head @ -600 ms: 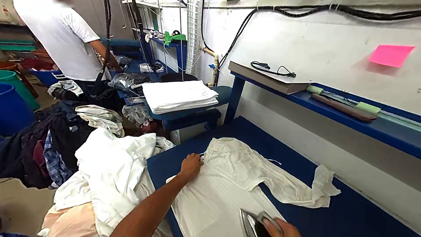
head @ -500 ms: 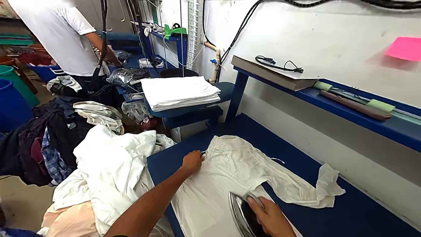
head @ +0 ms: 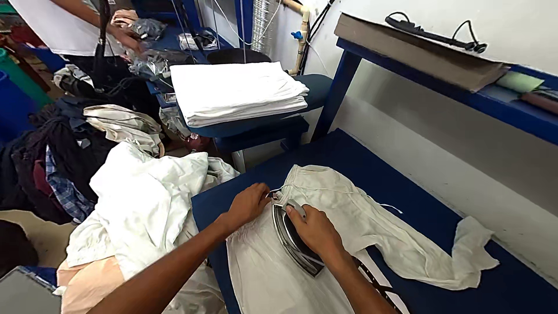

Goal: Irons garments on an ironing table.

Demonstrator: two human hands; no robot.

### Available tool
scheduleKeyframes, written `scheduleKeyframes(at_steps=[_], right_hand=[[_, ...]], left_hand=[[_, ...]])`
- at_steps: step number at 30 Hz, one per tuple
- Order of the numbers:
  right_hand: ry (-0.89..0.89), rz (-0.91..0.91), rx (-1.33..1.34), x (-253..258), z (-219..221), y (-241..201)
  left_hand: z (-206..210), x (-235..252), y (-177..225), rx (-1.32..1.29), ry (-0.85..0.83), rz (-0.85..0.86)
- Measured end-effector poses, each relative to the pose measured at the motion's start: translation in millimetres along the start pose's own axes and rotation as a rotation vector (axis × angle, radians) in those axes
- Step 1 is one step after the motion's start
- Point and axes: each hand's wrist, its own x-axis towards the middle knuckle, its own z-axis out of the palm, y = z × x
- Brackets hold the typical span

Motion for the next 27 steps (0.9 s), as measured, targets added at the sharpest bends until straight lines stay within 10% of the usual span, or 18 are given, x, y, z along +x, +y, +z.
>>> scheduleKeyframes(at_steps=[11,21,27], right_hand=[[0.107,-0.062,0.012,40.1,9.8,-45.5],[0.056,0.091,0.257,-79.4,14.6,85.1],[0.030,0.099,0.398,-89.4,12.3,104.3]], left_hand=[[22.7,-122.7,-36.5,0.043,0.112,-0.322],[3.9,-51.3,0.4,0.071,0.012,-0.007],[19.5,9.8,42.3,0.288,-0.172,-0.209]])
